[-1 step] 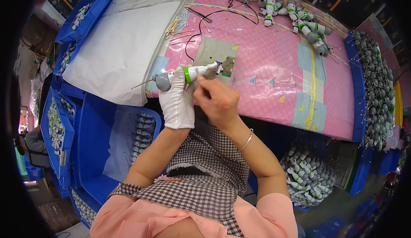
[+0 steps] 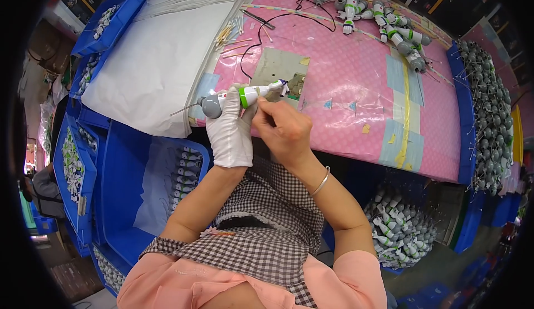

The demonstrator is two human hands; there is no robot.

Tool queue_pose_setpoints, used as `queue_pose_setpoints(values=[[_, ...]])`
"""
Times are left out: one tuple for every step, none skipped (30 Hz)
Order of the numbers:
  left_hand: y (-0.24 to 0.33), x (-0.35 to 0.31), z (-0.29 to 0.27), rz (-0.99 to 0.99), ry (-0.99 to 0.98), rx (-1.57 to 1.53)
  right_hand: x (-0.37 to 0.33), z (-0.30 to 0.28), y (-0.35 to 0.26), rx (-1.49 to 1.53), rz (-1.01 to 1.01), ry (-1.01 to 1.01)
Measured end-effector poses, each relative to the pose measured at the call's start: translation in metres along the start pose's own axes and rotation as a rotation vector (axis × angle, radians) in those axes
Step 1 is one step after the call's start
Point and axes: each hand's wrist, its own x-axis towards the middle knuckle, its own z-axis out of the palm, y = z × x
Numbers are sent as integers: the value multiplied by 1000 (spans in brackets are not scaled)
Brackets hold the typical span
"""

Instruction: Assembling plastic toy figures and placing them into a blue storage bin.

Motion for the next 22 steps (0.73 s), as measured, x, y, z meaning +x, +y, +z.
queue_pose_setpoints(values=[[0, -1, 1, -10, -3, -31, 1, -1, 1, -13, 14, 7], [-1, -1, 1, -11, -7, -31, 2, -2, 0, -14, 14, 10], [-1, 0, 0, -5, 3, -22, 2, -3, -1, 11, 24, -13], [-2, 1, -1, 2, 12, -13, 3, -3, -1, 37, 34, -36], [-2, 1, 0, 3, 10, -13, 3, -2, 3, 12, 51, 17], [-1, 0, 2, 9, 8, -5, 3, -2, 2, 11, 50, 19], [-1, -1, 3, 15, 8, 2, 2, -2, -2, 18, 17, -4], [0, -2, 3, 15, 7, 2, 1, -2, -4, 25, -16, -27], [0, -2, 3, 19, 11, 9, 1, -1, -3, 44, -7, -26], [1, -2, 3, 24, 13, 17, 1, -1, 0, 43, -8, -24], [1, -2, 4, 25, 11, 17, 2, -1, 4, 19, 12, 13], [2, -4, 5, 26, -5, 7, 3, -1, 5, -5, 33, 50], [3, -5, 5, 27, -20, -4, 0, -3, 2, -2, 30, -21], [3, -5, 5, 27, -20, -4, 1, -4, 1, -2, 29, -21], [4, -5, 4, 16, -31, -8, 2, -5, 1, 9, 34, -34], [4, -4, 4, 6, -43, -12, 2, -5, 1, 19, 39, -47], [4, -4, 4, 6, -44, -12, 2, -5, 1, 19, 38, -45], [5, -5, 5, 9, -46, 6, 0, -3, 0, 25, 26, -33], [6, -6, 5, 12, -47, 24, -1, -2, 0, 32, 14, -22], [6, -6, 6, 14, -47, 23, -2, -1, 0, 39, 2, -11], [7, -7, 6, 25, -31, 15, -2, 0, 0, 43, -11, -3], [7, -7, 6, 36, -16, 9, -2, 0, 0, 43, -12, -1]])
